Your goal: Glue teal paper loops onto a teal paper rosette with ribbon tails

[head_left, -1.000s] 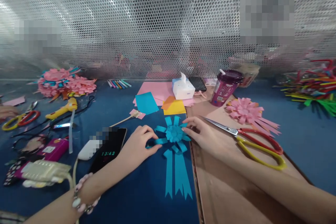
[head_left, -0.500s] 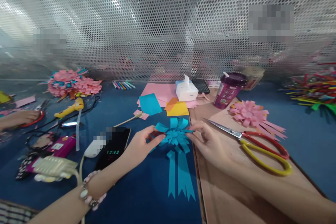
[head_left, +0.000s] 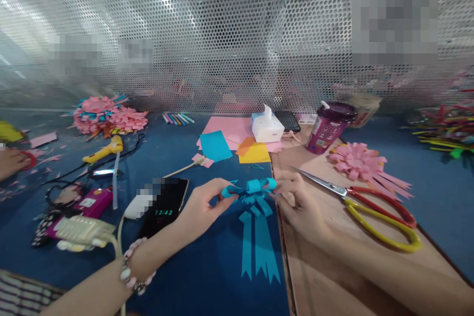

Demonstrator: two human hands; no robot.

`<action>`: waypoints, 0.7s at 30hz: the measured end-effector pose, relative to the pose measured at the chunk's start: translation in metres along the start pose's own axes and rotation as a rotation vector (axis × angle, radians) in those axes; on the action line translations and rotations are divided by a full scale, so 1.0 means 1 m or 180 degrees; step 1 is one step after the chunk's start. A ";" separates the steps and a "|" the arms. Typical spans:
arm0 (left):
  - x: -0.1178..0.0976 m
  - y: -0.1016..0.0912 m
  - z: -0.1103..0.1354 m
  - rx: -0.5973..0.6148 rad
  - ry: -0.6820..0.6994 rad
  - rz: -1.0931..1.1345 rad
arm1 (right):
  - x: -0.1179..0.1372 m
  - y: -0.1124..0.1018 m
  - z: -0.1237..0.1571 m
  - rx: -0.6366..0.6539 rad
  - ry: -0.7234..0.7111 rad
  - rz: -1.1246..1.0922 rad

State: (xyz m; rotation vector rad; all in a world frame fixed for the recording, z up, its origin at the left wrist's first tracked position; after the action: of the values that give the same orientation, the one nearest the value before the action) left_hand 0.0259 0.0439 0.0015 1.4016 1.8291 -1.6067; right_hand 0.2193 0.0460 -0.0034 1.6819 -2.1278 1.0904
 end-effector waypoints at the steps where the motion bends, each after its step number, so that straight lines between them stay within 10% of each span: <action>1: -0.004 -0.001 0.000 -0.0005 0.0160 -0.0011 | 0.003 -0.001 0.000 0.0013 -0.0066 0.0063; 10: -0.039 -0.005 0.022 -0.0134 0.1658 -0.0644 | 0.028 -0.002 0.005 0.0030 -0.0764 0.0604; 21: -0.054 -0.003 0.044 -0.0103 0.2374 -0.1383 | 0.028 0.002 0.021 0.0149 -0.1113 0.0347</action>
State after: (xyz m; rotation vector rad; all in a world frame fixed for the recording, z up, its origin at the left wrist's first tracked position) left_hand 0.0331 -0.0182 0.0312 1.8454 2.7173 -1.2923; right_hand 0.2143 0.0109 -0.0028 1.9175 -2.4460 0.9357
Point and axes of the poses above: each hand's wrist, its own z-axis away from the middle knuckle, its own y-axis out of the palm, x = y × z, the point moved 8 cm from there along -z, towards the middle knuckle, and after that the axes turned 1 degree about z, right-handed, at the moved point
